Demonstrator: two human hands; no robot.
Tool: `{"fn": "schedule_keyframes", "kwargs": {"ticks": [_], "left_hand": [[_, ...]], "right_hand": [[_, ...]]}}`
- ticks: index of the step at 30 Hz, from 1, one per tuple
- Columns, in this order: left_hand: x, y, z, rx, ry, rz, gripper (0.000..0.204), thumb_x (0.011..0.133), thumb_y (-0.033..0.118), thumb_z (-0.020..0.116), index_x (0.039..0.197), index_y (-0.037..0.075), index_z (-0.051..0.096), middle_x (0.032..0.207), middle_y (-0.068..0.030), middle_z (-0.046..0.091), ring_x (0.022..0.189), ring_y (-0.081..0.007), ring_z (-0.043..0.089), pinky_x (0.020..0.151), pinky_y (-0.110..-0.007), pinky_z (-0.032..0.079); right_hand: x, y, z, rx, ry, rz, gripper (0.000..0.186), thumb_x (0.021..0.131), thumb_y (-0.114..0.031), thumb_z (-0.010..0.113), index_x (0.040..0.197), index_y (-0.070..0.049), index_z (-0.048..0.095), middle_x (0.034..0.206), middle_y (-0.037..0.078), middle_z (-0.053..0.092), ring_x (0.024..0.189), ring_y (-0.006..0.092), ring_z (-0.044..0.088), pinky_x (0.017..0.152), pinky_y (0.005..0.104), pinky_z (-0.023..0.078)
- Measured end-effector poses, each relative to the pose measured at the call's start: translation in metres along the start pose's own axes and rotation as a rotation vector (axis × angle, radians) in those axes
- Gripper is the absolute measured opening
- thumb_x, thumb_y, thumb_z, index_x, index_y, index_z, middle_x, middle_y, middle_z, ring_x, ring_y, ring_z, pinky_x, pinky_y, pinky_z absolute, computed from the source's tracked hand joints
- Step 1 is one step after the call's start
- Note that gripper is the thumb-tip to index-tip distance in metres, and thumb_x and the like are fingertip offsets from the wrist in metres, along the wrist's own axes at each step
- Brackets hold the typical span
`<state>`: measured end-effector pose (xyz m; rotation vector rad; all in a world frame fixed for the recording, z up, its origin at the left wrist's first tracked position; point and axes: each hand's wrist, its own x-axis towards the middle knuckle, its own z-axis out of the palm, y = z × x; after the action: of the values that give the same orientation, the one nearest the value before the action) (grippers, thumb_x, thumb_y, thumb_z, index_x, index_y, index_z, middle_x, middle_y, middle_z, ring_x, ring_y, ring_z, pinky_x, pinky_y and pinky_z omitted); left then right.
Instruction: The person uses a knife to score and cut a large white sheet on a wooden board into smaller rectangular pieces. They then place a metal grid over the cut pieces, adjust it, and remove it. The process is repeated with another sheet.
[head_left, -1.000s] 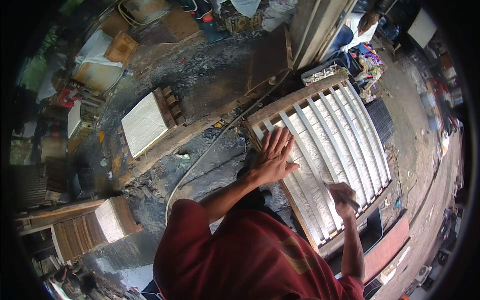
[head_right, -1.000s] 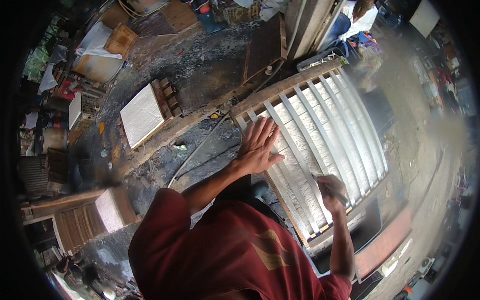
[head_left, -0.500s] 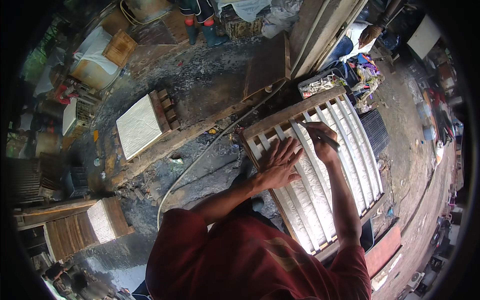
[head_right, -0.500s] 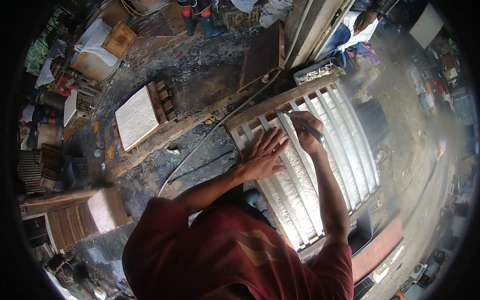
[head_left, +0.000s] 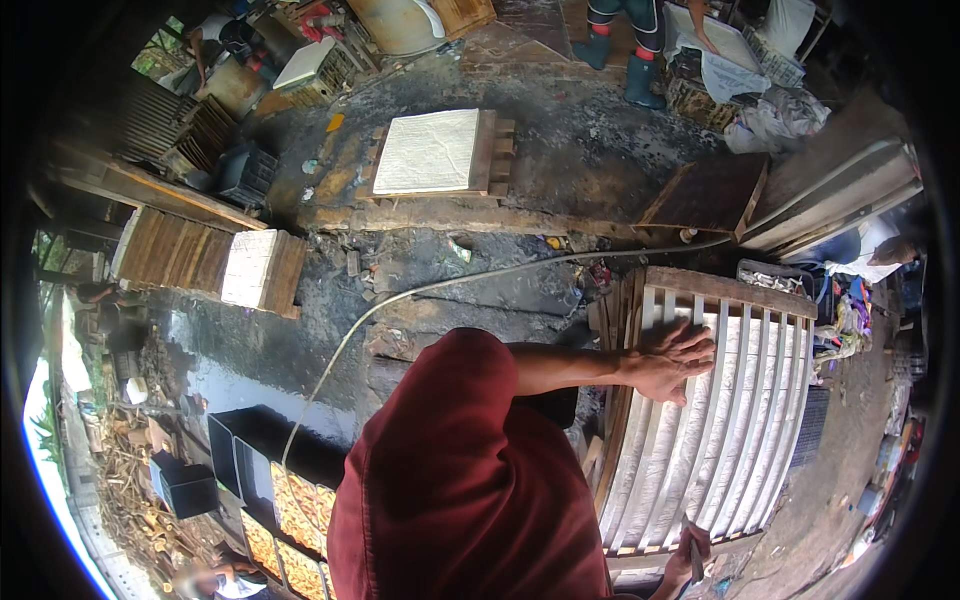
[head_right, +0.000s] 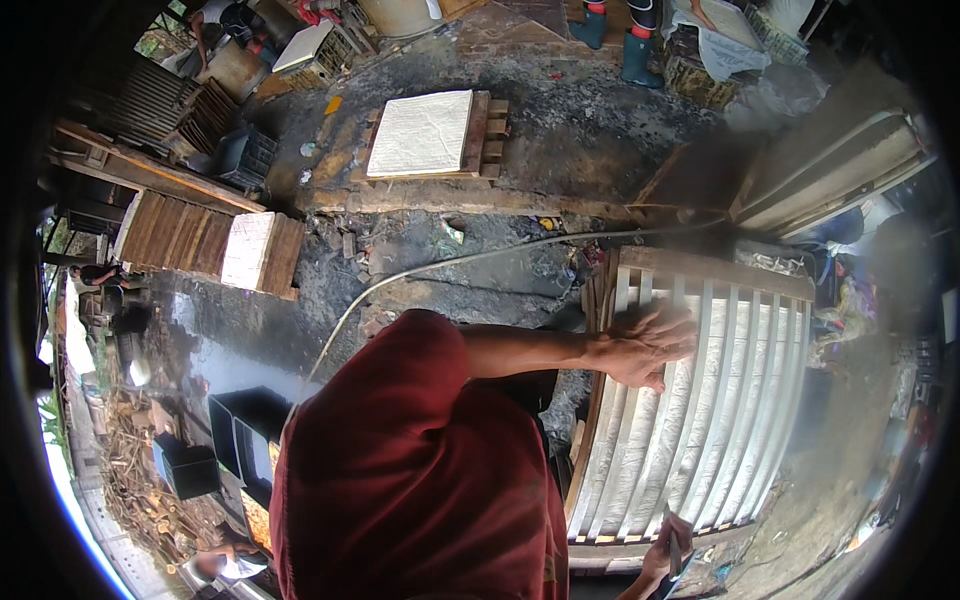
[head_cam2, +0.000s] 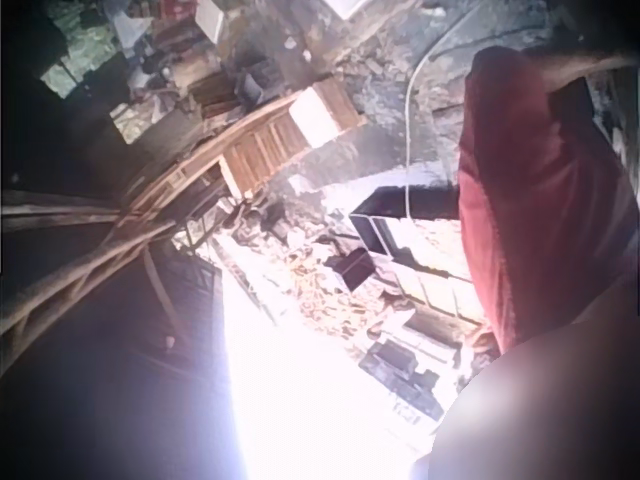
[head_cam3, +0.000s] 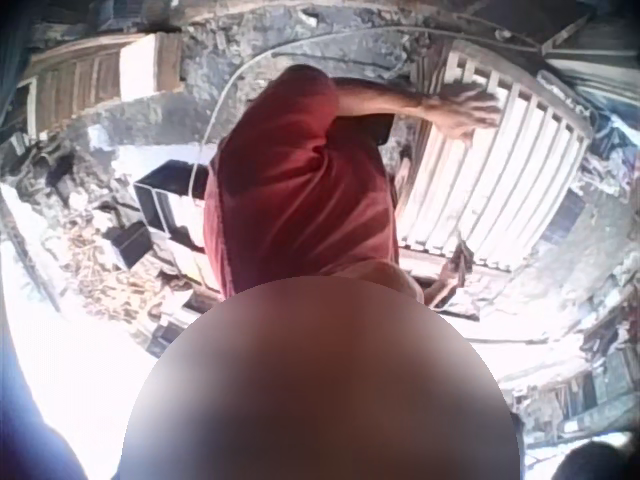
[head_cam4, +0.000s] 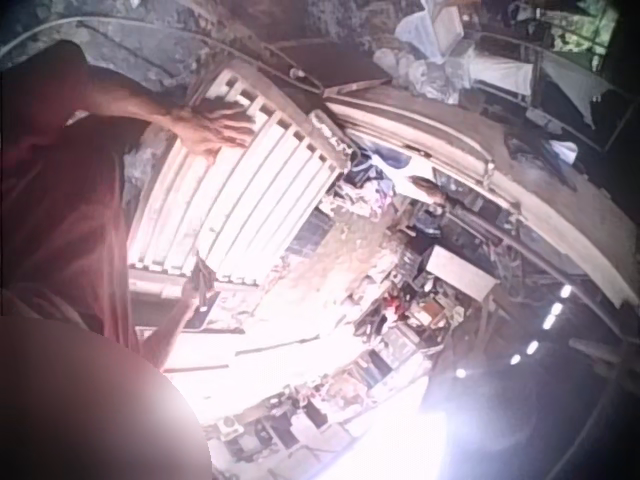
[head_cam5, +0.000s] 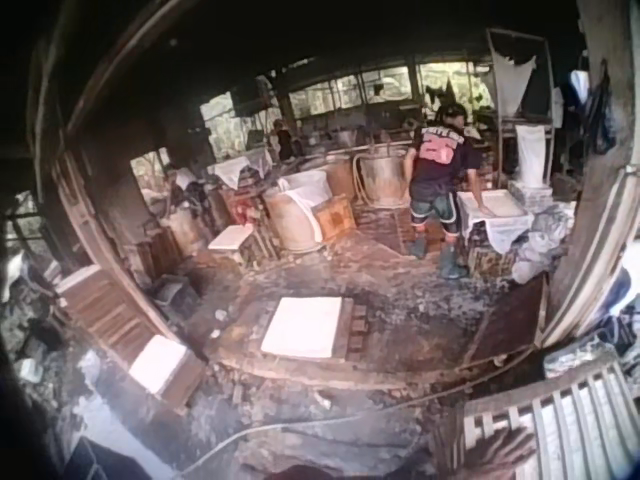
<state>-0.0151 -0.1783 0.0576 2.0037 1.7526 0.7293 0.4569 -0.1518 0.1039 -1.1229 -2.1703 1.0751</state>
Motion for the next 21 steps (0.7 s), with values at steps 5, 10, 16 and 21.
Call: {"fn": "schedule_keyframes", "kwargs": {"ticks": [5, 10, 16, 21], "left_hand": [[-0.004, 0.004, 0.0, 0.102, 0.011, 0.006, 0.097, 0.094, 0.073, 0.052, 0.164, 0.009, 0.034, 0.175, -0.0183, 0.014, 0.162, -0.0384, -0.003, 0.126, -0.067, -0.012], [-0.005, 0.007, -0.01, 0.212, 0.041, 0.022, 0.095, 0.093, 0.071, 0.058, 0.163, 0.01, 0.037, 0.174, -0.0168, 0.019, 0.163, -0.0376, 0.001, 0.127, -0.063, -0.01], [0.007, -0.014, -0.033, 0.201, 0.037, -0.016, 0.089, 0.094, 0.064, 0.063, 0.163, 0.012, 0.038, 0.172, -0.0134, 0.025, 0.162, -0.0349, 0.01, 0.127, -0.061, 0.007], [0.021, -0.016, -0.047, 0.207, -0.003, 0.015, 0.087, 0.094, 0.062, 0.065, 0.161, 0.011, 0.041, 0.169, -0.0159, 0.028, 0.16, -0.0405, 0.015, 0.126, -0.063, 0.011]], "right_hand": [[-0.001, -0.024, -0.049, -0.153, -0.213, 0.073, 0.01, 0.093, -0.004, 0.071, 0.086, 0.001, 0.067, 0.084, 0.01, 0.068, 0.073, 0.0212, 0.063, 0.066, 0.0358, 0.05], [0.193, -0.074, 0.035, -0.115, 0.01, -0.411, 0.017, 0.099, -0.009, 0.067, 0.107, 0.004, 0.074, 0.095, 0.014, 0.072, 0.084, 0.0278, 0.07, 0.076, 0.0412, 0.056], [0.389, -0.074, 0.155, -0.038, 0.099, -0.361, 0.02, 0.097, -0.015, 0.075, 0.105, 0.003, 0.076, 0.101, 0.017, 0.078, 0.088, 0.0221, 0.075, 0.079, 0.0318, 0.059], [0.401, -0.087, 0.163, 0.006, -0.002, -0.23, 0.016, 0.096, -0.012, 0.071, 0.107, -0.002, 0.078, 0.099, 0.016, 0.077, 0.087, 0.021, 0.075, 0.076, 0.0335, 0.058]]}}
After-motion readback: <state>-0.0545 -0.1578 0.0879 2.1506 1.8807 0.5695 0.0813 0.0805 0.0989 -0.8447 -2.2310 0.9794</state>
